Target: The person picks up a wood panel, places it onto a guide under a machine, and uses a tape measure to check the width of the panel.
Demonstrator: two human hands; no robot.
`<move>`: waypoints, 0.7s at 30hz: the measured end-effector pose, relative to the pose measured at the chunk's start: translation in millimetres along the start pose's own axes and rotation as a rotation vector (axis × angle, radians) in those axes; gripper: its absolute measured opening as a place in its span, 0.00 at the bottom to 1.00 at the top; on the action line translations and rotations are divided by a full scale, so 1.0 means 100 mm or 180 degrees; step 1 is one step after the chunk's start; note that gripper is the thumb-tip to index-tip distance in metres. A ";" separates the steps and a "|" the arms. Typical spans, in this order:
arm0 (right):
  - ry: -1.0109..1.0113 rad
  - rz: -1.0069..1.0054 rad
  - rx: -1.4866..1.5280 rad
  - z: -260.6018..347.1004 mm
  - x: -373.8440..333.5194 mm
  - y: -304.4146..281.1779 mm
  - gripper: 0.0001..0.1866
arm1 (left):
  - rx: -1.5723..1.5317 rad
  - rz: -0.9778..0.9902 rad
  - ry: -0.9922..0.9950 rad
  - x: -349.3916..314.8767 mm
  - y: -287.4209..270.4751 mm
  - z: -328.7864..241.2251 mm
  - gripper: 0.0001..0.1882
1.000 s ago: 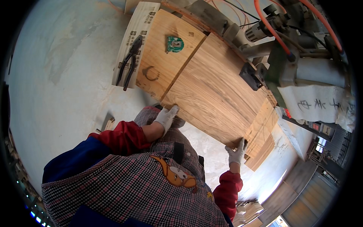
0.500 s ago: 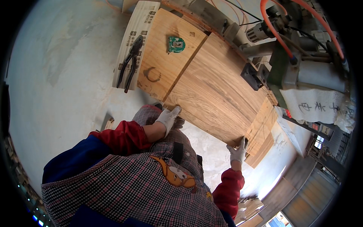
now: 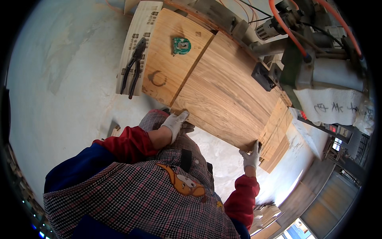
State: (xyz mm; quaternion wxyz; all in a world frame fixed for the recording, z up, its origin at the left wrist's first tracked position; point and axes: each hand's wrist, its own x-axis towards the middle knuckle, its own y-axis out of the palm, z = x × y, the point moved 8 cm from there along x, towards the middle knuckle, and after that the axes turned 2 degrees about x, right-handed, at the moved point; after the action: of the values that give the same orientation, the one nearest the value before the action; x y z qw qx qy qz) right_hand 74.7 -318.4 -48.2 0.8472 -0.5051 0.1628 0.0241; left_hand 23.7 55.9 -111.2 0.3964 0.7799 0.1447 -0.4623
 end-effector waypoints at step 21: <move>0.0072 0.0012 -0.0202 0.21 -0.03 -0.03 0.52 | -0.0115 0.0006 0.0095 0.06 -0.03 0.02 0.17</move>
State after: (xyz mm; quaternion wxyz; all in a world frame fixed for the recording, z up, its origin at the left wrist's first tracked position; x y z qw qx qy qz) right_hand 78.2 -301.3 -35.4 0.8288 -0.5317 0.1725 0.0252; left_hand 23.6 55.6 -118.0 0.4087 0.7796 0.1581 -0.4475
